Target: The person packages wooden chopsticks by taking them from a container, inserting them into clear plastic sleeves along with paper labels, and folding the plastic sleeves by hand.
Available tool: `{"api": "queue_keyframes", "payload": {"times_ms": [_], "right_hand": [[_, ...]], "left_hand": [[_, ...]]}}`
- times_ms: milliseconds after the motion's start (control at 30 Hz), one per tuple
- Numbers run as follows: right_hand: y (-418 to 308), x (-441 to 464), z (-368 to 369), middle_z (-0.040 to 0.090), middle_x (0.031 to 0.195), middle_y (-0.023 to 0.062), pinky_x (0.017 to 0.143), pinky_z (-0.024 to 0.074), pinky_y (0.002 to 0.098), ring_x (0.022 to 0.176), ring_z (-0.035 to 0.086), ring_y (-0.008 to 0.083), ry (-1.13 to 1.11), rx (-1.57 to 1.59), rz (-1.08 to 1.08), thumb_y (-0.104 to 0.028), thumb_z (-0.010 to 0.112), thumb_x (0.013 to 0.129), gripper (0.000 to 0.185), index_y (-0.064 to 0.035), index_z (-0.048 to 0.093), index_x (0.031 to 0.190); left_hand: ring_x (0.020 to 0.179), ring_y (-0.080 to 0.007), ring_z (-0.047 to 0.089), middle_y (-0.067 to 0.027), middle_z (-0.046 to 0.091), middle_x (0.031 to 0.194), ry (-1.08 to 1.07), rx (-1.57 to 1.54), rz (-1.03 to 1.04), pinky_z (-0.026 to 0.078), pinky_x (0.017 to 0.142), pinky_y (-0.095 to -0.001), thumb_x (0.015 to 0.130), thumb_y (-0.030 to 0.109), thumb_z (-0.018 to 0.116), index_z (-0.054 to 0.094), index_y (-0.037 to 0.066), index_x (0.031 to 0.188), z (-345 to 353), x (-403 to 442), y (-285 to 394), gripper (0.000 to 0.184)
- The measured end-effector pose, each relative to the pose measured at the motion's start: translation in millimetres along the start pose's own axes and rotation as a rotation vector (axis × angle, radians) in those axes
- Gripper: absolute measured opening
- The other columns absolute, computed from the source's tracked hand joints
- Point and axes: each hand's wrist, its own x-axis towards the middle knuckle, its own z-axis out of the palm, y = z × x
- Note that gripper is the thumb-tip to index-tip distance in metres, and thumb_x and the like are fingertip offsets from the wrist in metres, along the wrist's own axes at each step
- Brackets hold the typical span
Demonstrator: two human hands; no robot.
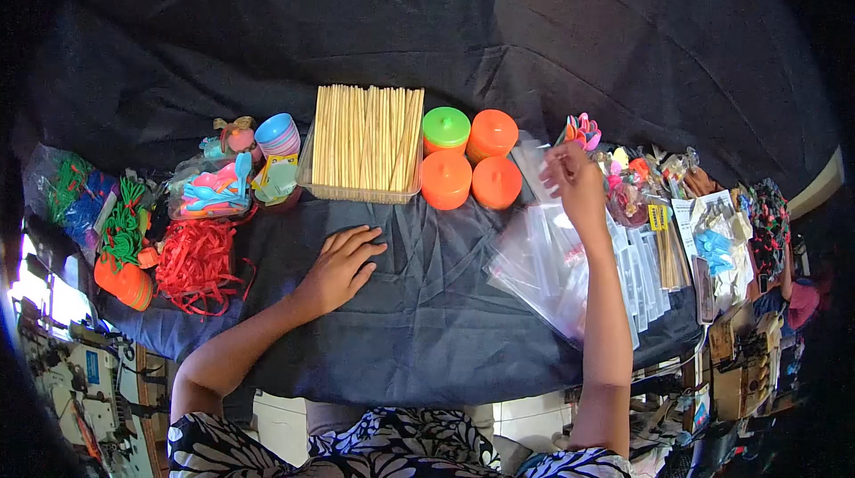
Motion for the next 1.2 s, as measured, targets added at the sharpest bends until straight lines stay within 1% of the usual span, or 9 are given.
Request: {"api": "queue_keyframes", "payload": {"times_ms": [67,233,300,367,433,500,600,767,1200], "right_hand": [[-26.7,-7.8,6.6,0.065,0.079,0.0059,0.051,0.0484,0.0247,0.065,0.062,0.0114,-0.194,0.361,0.075,-0.009,0.055,0.094,0.006,-0.0057,0.057,0.099],[-67.8,-36.7,48.1,0.067,0.079,0.0055,0.052,0.0472,0.0231,0.064,0.061,0.0090,-0.555,0.488,0.109,-0.017,0.057,0.096,0.015,-0.0041,0.058,0.102],[-72.8,-45.2,69.9,0.068,0.077,0.0059,0.050,0.0449,0.0206,0.063,0.063,0.0088,-0.700,0.553,0.101,-0.020,0.056,0.096,0.017,-0.0043,0.058,0.102],[-83.9,-54.9,88.4,0.067,0.074,0.0093,0.046,0.0468,0.0227,0.059,0.063,0.0123,-0.822,0.718,0.245,-0.018,0.057,0.096,0.016,-0.0036,0.058,0.101],[-83.3,-63.7,108.0,0.066,0.075,0.0115,0.044,0.0490,0.0251,0.060,0.064,0.0141,-0.899,0.766,0.292,-0.019,0.056,0.096,0.017,-0.0031,0.056,0.103],[-81.1,-70.8,121.8,0.067,0.078,0.0111,0.051,0.0516,0.0258,0.062,0.064,0.0141,-0.953,0.784,0.346,-0.018,0.058,0.095,0.018,-0.0031,0.055,0.104],[-73.0,-81.4,130.0,0.066,0.083,0.0100,0.060,0.0546,0.0268,0.069,0.064,0.0141,-1.054,0.809,0.400,-0.015,0.062,0.092,0.021,-0.0030,0.054,0.108],[-54.3,-86.7,130.8,0.061,0.088,0.0059,0.066,0.0561,0.0280,0.077,0.063,0.0127,-1.183,0.725,0.351,-0.003,0.069,0.084,0.035,-0.0015,0.054,0.116],[-43.2,-92.8,138.9,0.067,0.087,0.0077,0.068,0.0562,0.0271,0.075,0.066,0.0144,-1.146,0.776,0.405,-0.011,0.066,0.089,0.015,-0.0011,0.059,0.099]], "left_hand": [[0.128,-0.0270,0.041,-0.0096,0.049,0.133,0.004,-0.019,-0.011,0.031,0.106,-0.0417,0.088,0.015,0.059,0.057,0.008,0.120,-2.7,0.0,1.3,0.032],[0.121,-0.0245,0.049,-0.0101,0.055,0.127,-0.013,-0.242,-0.073,0.034,0.102,-0.0375,0.094,0.017,0.054,0.055,0.005,0.122,-22.2,11.3,9.8,0.030],[0.112,-0.0196,0.055,-0.0100,0.059,0.122,-0.077,-1.084,-0.297,0.040,0.096,-0.0332,0.098,0.020,0.050,0.052,0.003,0.125,-25.4,14.2,10.7,0.032],[0.107,-0.0155,0.058,-0.0111,0.060,0.122,-0.033,-1.145,-0.226,0.045,0.088,-0.0291,0.099,0.022,0.050,0.048,0.001,0.128,-30.4,15.5,9.4,0.036],[0.105,-0.0161,0.059,-0.0120,0.061,0.121,-0.011,-1.283,-0.330,0.046,0.085,-0.0283,0.097,0.020,0.054,0.047,0.002,0.129,-40.8,16.7,14.4,0.038],[0.095,-0.0154,0.062,-0.0119,0.064,0.112,0.035,-1.258,-0.404,0.047,0.079,-0.0279,0.095,0.020,0.057,0.052,0.002,0.124,-39.7,16.4,10.8,0.035],[0.078,-0.0120,0.060,-0.0047,0.064,0.089,0.187,-1.153,-0.549,0.048,0.068,-0.0255,0.093,0.018,0.059,0.060,0.004,0.099,-33.1,13.0,-3.2,0.016],[0.076,-0.0105,0.061,-0.0059,0.066,0.090,0.320,-1.103,-0.625,0.048,0.067,-0.0249,0.093,0.015,0.059,0.060,0.003,0.098,-33.4,11.6,-27.1,0.012],[0.076,-0.0098,0.061,-0.0063,0.066,0.087,0.358,-1.092,-0.592,0.048,0.067,-0.0241,0.092,0.013,0.061,0.062,0.002,0.096,-34.3,8.0,-36.8,0.012]]}}
